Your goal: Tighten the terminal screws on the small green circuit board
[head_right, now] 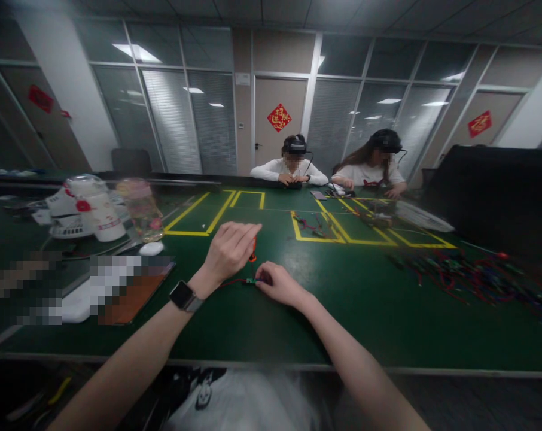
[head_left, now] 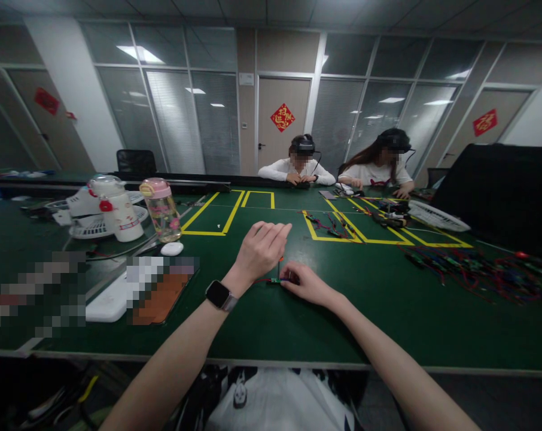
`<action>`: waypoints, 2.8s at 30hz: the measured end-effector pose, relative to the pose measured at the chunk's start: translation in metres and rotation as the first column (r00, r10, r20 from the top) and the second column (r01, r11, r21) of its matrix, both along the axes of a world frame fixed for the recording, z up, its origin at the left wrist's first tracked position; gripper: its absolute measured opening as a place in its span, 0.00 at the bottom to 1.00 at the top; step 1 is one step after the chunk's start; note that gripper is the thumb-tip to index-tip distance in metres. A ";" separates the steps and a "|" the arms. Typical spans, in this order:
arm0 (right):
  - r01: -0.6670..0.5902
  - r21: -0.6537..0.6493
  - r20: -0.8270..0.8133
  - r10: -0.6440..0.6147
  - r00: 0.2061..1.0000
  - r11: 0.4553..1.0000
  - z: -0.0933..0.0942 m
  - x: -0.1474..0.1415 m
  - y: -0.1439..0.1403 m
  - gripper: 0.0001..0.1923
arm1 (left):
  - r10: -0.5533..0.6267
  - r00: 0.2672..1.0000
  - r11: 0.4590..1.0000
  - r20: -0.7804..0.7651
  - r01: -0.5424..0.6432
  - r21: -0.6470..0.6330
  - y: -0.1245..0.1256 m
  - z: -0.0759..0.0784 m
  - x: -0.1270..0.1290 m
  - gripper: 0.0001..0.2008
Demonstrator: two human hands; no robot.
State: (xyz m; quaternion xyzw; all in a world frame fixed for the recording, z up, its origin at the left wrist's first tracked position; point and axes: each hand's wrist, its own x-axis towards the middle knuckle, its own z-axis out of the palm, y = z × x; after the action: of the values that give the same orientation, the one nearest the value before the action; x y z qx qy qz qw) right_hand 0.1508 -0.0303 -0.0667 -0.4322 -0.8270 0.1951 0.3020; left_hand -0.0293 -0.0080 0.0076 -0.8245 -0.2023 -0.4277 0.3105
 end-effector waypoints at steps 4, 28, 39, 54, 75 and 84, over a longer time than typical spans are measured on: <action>0.003 -0.003 0.002 -0.003 1.000 1.000 0.001 0.000 0.000 0.05 | -0.088 0.952 0.933 0.292 0.181 -0.310 0.000 -0.007 0.007 0.12; 0.005 -0.001 0.012 -0.005 1.000 1.000 0.003 -0.001 -0.002 0.05 | 0.036 0.999 0.998 -0.030 -0.038 -0.053 -0.001 0.004 -0.001 0.14; 0.013 -0.018 0.014 -0.013 1.000 1.000 0.004 -0.001 -0.002 0.05 | 0.015 1.000 0.998 -0.005 -0.015 -0.064 -0.002 0.003 0.000 0.18; -0.003 -0.012 0.001 0.003 1.000 1.000 0.003 -0.001 -0.002 0.06 | -0.130 0.991 0.976 0.012 0.130 -0.177 0.001 0.001 -0.003 0.17; 0.007 0.027 0.003 -0.007 1.000 1.000 0.002 -0.001 -0.002 0.04 | -0.141 0.973 0.952 0.181 0.183 -0.245 0.003 -0.005 -0.002 0.14; 0.016 0.019 -0.006 -0.016 1.000 1.000 0.000 -0.001 -0.001 0.07 | -0.234 0.882 0.781 0.409 0.421 -0.461 0.002 -0.005 0.004 0.17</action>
State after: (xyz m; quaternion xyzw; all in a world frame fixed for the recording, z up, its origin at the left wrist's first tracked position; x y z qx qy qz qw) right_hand 0.1499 -0.0316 -0.0662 -0.4353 -0.8245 0.1859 0.3101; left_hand -0.0251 -0.0059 0.0026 -0.8167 -0.2142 -0.5333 -0.0517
